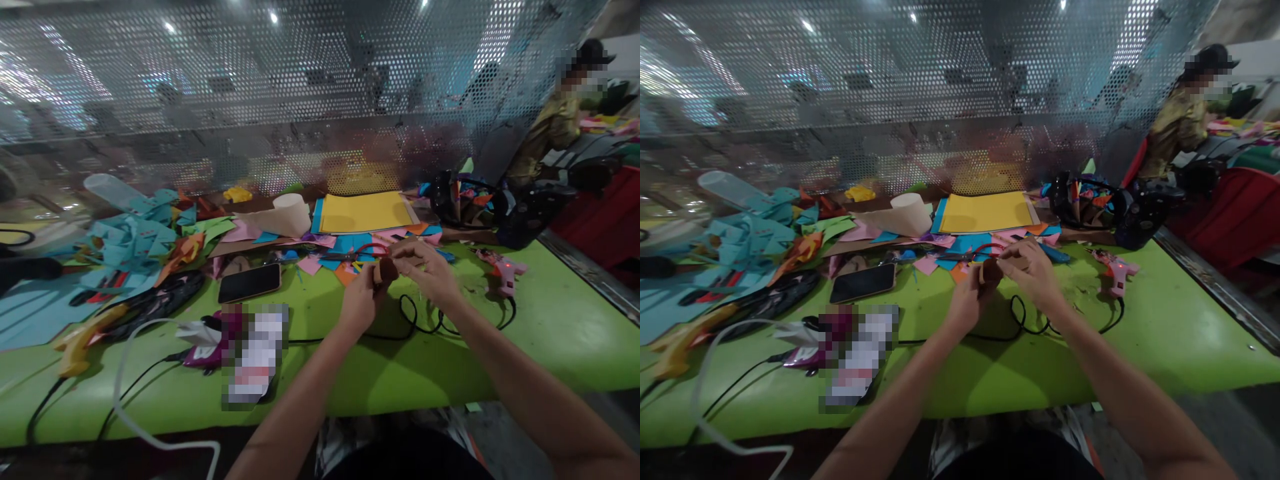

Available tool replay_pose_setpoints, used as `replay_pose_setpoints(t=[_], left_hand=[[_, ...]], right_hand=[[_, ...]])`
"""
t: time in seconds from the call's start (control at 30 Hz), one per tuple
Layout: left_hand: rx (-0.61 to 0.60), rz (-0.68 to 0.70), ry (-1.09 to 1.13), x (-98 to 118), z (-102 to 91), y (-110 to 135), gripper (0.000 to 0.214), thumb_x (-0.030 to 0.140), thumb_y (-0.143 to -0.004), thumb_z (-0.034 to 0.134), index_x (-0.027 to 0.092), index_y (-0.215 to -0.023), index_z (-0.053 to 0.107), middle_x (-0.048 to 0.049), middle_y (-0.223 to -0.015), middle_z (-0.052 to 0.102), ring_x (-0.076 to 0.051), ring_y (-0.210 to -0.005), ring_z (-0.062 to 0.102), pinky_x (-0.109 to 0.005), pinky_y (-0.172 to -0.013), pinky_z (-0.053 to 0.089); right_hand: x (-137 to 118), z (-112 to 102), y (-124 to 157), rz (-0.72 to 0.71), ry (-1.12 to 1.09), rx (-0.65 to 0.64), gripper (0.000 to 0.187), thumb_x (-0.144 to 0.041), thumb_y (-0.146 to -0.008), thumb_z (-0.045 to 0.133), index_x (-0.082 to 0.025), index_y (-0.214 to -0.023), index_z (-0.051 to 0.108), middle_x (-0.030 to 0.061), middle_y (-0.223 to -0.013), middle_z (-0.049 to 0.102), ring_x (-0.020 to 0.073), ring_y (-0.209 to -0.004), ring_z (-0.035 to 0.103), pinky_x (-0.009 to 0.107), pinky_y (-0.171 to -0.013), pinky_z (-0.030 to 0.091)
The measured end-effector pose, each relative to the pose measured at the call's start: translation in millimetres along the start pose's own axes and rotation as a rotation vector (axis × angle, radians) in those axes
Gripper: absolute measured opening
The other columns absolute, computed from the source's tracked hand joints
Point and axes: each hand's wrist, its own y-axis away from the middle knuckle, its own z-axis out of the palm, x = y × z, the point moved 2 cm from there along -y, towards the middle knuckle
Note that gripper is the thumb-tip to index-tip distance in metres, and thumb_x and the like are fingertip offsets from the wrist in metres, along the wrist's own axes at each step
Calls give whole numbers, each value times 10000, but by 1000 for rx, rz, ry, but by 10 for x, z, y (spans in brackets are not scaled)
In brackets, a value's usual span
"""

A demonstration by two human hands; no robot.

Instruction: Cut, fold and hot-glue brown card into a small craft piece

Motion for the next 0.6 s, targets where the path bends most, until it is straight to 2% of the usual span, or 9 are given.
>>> replay_pose_setpoints(t=[0.13, 0.27, 0.37, 0.5, 0.6], left_hand=[[-36, 58, -54, 54, -13, -2, 230, 274, -903, 531, 186, -1115, 534, -107, -969, 694, -237, -854, 642, -339, -763, 457], [-67, 0, 21, 83, -29, -16, 258, 305, -893, 558, 194, -1126, 541, -75, -935, 688, -220, -832, 632, -319, -751, 456], [-106, -78, 127, 49, -22, -34, 314, 346, -879, 576, 185, -1146, 539, -65, -928, 680, -210, -815, 618, -309, -741, 458], [-107, -136, 360, -54, 20, -59, 320, 367, -917, 514, 172, -1170, 538, -71, -1015, 671, -197, -896, 606, -305, -821, 465], [-92, -132, 495, -100, 48, -67, 335, 382, -933, 498, 179, -1199, 524, -63, -1058, 665, -182, -932, 599, -291, -858, 465]], right_hand=[[75, 41, 16, 50, 34, -38, 99, -319, -819, 682, -222, -796, 688, 46, -843, 698, 229, -831, 628, 369, -750, 471], [97, 38, 15, 14, 69, 2, 106, -263, -806, 672, -226, -708, 659, 34, -758, 682, 219, -787, 620, 358, -724, 467], [73, 3, 1, -23, 40, 51, 66, -266, -831, 657, -239, -778, 686, 38, -838, 701, 223, -850, 631, 367, -767, 488], [3, -30, -1, -64, -11, 83, 133, -309, -887, 633, -265, -973, 723, 63, -1053, 684, 237, -1058, 599, 415, -946, 462], [-28, -4, 14, -89, -2, 22, 122, -350, -852, 689, -276, -936, 738, 70, -1160, 638, 259, -1147, 559, 449, -1011, 425]])
